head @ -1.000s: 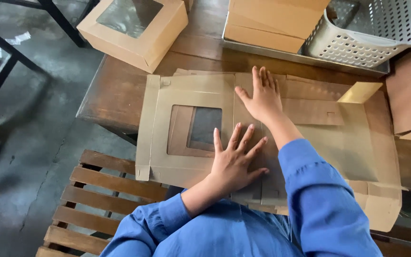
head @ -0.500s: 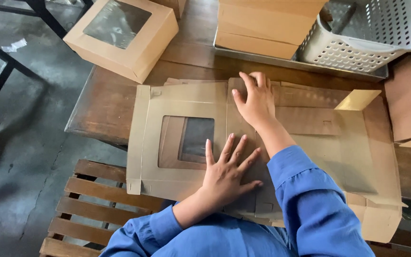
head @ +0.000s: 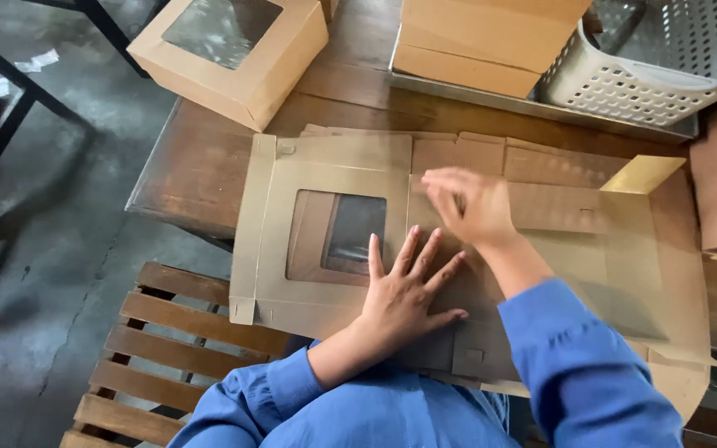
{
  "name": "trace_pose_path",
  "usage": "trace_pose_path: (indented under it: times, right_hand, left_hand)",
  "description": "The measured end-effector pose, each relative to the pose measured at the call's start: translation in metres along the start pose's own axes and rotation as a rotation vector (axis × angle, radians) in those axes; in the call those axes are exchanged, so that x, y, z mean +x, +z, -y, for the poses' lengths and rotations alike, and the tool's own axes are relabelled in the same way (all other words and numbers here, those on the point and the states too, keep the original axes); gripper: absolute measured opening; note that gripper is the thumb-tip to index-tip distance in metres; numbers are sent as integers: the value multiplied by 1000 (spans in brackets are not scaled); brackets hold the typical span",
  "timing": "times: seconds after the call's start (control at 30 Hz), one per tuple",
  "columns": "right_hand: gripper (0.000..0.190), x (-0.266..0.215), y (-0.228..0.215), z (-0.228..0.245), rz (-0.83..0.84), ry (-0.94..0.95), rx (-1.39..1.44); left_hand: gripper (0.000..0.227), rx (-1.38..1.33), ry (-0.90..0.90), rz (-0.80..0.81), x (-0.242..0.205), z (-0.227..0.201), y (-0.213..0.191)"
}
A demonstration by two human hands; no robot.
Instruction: A person is folding and assembling a cardboard box with a clear window on a wooden table.
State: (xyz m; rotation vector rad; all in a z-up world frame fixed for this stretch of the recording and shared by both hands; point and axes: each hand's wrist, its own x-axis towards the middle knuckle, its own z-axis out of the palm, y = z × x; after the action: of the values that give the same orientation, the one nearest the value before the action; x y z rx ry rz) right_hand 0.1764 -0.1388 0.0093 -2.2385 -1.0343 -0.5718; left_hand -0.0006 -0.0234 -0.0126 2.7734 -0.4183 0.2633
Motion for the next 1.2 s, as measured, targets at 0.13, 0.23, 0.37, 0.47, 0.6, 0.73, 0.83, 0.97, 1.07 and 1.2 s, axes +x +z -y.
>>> trace_pose_path:
  times: [0.13,0.23,0.37,0.47,0.6,0.73,0.83,0.97,1.07,1.2]
  right_hand:
    - [51,-28,1,-11,191,-211,-193]
    - [63,-25,-11,-2,463,-62,-182]
    - [91,-4,-7,32,628,2,-295]
    - [111,4,4,42,731,105,-296]
    - [106,6,10,38,780,174,-308]
    - [101,-4,-2,30,786,285,-364]
    - [95,-11,-13,37,784,408,-435]
    - [88,6,-45,73,935,631,-445]
    - [82,7,-63,71,944,749,-398]
    - [77,8,-78,46,917,747,-545]
  left_hand:
    - [79,3,-13,34,0,-3,-1]
    - [77,-18,-23,62,1,-4,-2]
    - [77,5,-30,89,2,-2,5]
    - [74,-16,-55,66,1,-4,-1]
    - [74,-7,-79,96,3,-6,-11]
    - [76,-39,-100,153,5,-9,-21]
    - [76,-31,-114,207,7,-14,-29]
    - [81,8,-112,258,19,-15,-30]
    - [81,18,-116,290,30,-15,-30]
    - [81,9,-83,290,39,-12,-29]
